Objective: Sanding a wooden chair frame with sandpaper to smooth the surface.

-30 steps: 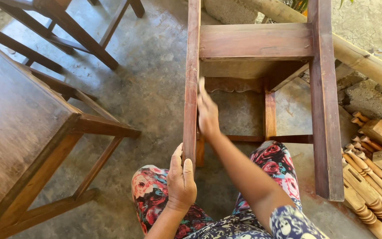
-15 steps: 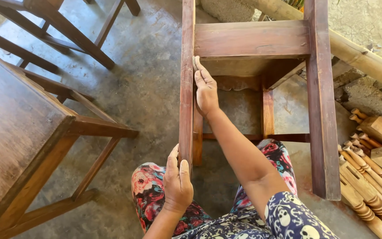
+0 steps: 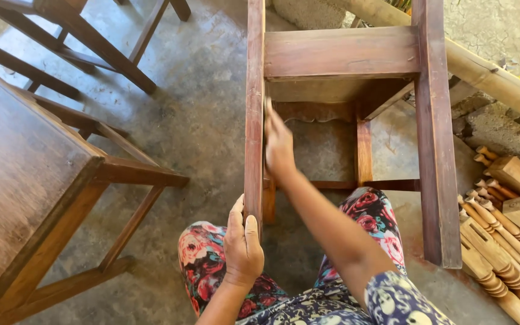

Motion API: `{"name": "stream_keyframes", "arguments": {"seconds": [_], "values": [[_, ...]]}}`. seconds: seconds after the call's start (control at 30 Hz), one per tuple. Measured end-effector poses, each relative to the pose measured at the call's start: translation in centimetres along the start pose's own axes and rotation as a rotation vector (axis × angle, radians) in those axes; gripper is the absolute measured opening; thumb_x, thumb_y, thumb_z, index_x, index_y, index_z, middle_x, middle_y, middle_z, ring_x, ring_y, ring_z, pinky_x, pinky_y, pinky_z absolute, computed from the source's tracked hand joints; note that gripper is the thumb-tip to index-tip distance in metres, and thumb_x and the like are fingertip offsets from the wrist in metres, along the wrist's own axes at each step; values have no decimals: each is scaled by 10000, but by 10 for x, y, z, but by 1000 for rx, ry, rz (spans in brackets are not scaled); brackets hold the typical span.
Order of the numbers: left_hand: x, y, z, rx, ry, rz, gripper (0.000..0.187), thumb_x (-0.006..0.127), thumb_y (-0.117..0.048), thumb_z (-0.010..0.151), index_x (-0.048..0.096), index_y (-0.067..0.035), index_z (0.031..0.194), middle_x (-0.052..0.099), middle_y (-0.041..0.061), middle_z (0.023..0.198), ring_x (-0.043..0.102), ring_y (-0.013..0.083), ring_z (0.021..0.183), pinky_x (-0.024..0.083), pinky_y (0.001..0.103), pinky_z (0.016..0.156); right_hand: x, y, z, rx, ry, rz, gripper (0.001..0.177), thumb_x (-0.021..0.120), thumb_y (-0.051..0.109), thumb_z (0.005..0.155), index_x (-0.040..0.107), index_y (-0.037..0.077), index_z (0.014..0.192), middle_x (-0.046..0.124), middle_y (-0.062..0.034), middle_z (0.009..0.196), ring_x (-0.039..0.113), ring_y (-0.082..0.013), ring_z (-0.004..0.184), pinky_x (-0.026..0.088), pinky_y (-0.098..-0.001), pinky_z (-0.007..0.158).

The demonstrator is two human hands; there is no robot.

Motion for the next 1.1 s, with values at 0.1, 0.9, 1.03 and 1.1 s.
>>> {"name": "stream_keyframes", "arguments": {"seconds": [0.1, 0.9, 1.03, 1.1], "values": [[-1, 2, -1, 7, 7, -2, 494, 418, -151, 983, 491, 21, 1440, 646, 210, 1386, 668, 347, 1191, 509, 392, 1007, 0, 17, -84, 140, 48, 302, 496, 419, 44, 1091, 374, -13, 1581, 328, -101, 1698, 326, -198, 1551, 260, -275, 1235], [17, 31, 1, -300, -72, -457, 506, 345, -277, 1123, 635, 31, 1400, 672, 262, 1352, 629, 298, 1262, 492, 454, 1127, -16, 74, -228, -93, 218, 36, 447, 495, -7, 1038, 529, -40, 1482, 443, -228, 1593, 347, -345, 1491, 273, -518, 1246], [20, 44, -4, -325, -97, -379, 446, 402, -266, 1136, 691, 14, 1329, 699, 257, 1293, 612, 209, 1179, 442, 412, 1152, -23, 63, -230, -74, 283, 97, 475, 553, -64, 998, 533, -56, 1473, 489, -223, 1561, 362, -350, 1496, 276, -511, 1240], [23, 52, -7, -276, -79, -247, 445, 403, -219, 1138, 603, 74, 1405, 617, 354, 1352, 576, 410, 1306, 405, 482, 1178, -21, 54, -190, -167, 210, 31, 388, 556, -33, 1026, 595, -94, 1408, 575, -266, 1472, 472, -343, 1430, 374, -526, 1211]]}}
Point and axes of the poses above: each hand's wrist, its own z-axis towards the middle knuckle, its own x-axis out of the palm, y = z × x, the point moved 2 cm from there along z, towards the middle knuckle
